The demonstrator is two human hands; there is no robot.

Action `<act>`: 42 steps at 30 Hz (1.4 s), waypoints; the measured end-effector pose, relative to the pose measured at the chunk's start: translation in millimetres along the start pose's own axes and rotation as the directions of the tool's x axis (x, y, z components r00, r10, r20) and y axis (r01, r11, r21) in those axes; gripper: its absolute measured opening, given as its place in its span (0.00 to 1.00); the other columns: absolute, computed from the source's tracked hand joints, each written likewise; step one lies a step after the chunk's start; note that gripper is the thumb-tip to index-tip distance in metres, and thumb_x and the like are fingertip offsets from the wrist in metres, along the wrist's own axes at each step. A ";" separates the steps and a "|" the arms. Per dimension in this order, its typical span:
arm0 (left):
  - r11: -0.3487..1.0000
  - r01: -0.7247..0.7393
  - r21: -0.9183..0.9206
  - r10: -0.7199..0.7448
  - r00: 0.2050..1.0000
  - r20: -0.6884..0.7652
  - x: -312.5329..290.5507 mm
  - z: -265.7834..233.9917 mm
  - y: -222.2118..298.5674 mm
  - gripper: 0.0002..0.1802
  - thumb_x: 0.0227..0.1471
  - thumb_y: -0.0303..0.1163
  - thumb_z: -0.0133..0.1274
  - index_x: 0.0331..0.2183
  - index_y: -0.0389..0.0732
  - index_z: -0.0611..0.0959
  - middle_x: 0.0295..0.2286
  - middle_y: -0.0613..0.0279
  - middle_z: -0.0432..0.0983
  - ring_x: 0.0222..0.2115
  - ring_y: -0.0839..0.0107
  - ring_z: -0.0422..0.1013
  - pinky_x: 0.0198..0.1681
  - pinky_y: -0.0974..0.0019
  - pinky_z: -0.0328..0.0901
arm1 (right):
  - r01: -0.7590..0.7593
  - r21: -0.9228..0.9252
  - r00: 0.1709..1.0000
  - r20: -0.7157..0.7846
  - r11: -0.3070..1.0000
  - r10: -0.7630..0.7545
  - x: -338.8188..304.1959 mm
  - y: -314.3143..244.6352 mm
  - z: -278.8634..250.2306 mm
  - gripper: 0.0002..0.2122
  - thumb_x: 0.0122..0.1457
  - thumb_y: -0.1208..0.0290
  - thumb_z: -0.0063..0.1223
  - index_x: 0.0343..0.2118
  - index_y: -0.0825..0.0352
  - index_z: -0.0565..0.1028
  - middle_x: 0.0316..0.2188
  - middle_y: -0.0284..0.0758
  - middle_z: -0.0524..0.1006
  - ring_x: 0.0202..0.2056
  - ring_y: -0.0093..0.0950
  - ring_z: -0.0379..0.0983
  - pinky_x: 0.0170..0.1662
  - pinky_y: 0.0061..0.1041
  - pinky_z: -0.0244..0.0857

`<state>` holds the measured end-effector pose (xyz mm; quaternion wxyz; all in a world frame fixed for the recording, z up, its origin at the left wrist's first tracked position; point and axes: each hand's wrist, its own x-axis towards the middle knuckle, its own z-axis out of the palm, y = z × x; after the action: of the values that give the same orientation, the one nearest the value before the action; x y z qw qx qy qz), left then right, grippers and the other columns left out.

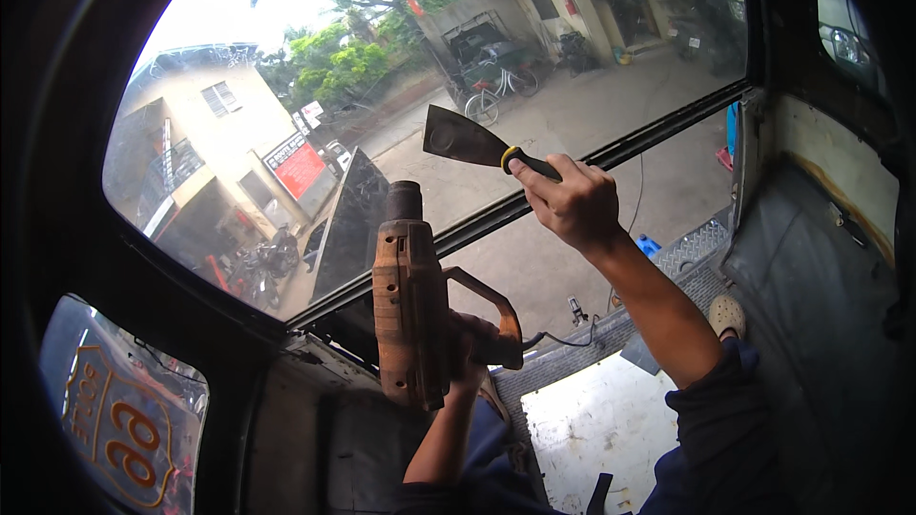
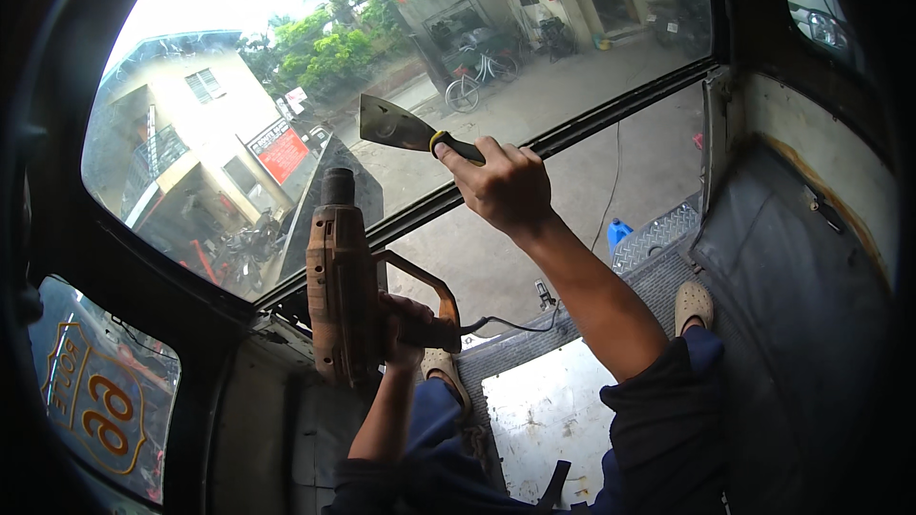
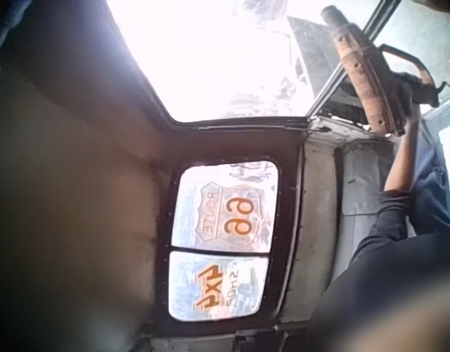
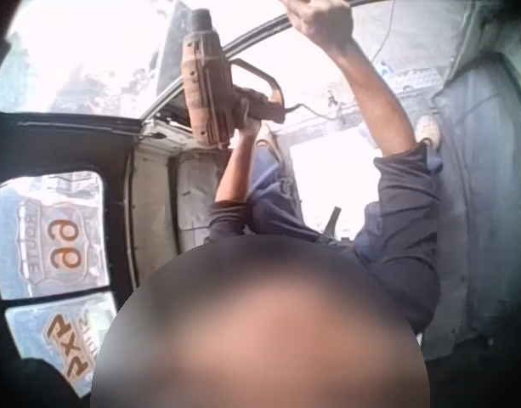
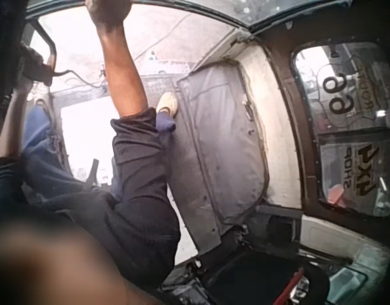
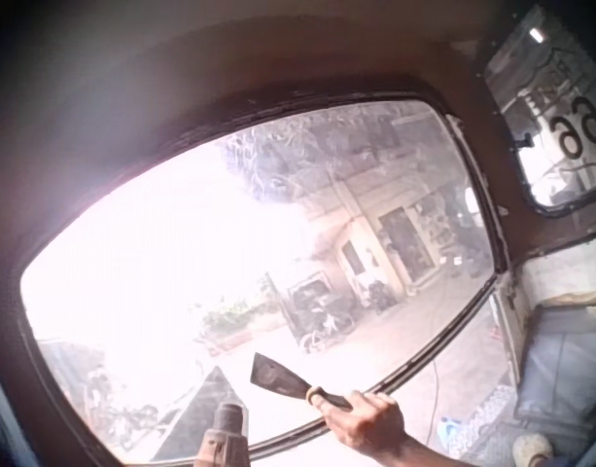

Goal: The person uses a heat gun and a scraper to remove adhesive residue from the interior surface of a vehicle windshield. They repeatedly apply heat and scrape along the lower edge of the glass, then peel away loosened strips of residue by hand.

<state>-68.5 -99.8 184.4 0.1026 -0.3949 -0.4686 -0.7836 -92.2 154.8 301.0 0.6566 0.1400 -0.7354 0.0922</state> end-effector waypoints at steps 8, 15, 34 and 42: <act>0.999 0.017 0.035 -0.018 1.000 0.004 -2.2 -8.2 7.1 0.21 0.53 0.41 0.51 0.47 0.47 0.68 0.31 0.61 0.71 0.30 0.65 0.70 0.34 0.57 0.67 | -0.010 0.028 0.992 -0.127 1.000 0.014 9.7 -3.5 -7.1 0.16 0.47 0.73 0.62 0.41 0.53 0.81 0.24 0.32 0.73 0.17 0.28 0.71 0.19 0.25 0.65; 0.999 0.033 -0.016 -0.033 0.999 -0.034 -3.2 -6.8 11.3 0.21 0.53 0.40 0.52 0.47 0.48 0.68 0.31 0.61 0.70 0.30 0.65 0.70 0.35 0.56 0.67 | -0.072 0.055 0.996 -0.053 0.996 0.075 9.3 -23.0 6.6 0.18 0.48 0.72 0.63 0.44 0.51 0.80 0.25 0.32 0.73 0.17 0.27 0.70 0.20 0.25 0.65; 1.000 0.017 0.010 -0.017 0.999 -0.029 -11.8 -5.3 17.9 0.23 0.53 0.40 0.53 0.48 0.47 0.67 0.30 0.60 0.70 0.30 0.64 0.70 0.35 0.56 0.67 | -0.261 0.510 0.965 0.148 0.820 0.215 29.2 49.5 -65.0 0.13 0.47 0.79 0.64 0.38 0.64 0.79 0.41 0.36 0.73 0.39 0.28 0.74 0.41 0.23 0.72; 0.998 0.039 0.040 -0.038 0.999 -0.025 -11.8 -9.0 16.5 0.23 0.52 0.40 0.54 0.48 0.48 0.68 0.31 0.61 0.71 0.30 0.65 0.70 0.35 0.57 0.67 | -0.366 0.627 0.880 -0.007 0.688 0.475 39.3 43.3 -48.9 0.16 0.52 0.78 0.61 0.45 0.66 0.74 0.42 0.36 0.73 0.40 0.25 0.74 0.43 0.22 0.69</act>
<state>-56.6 -118.5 184.5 0.1012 -0.3740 -0.4906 -0.7805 -64.3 207.9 348.0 0.5966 0.1623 -0.6195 0.4836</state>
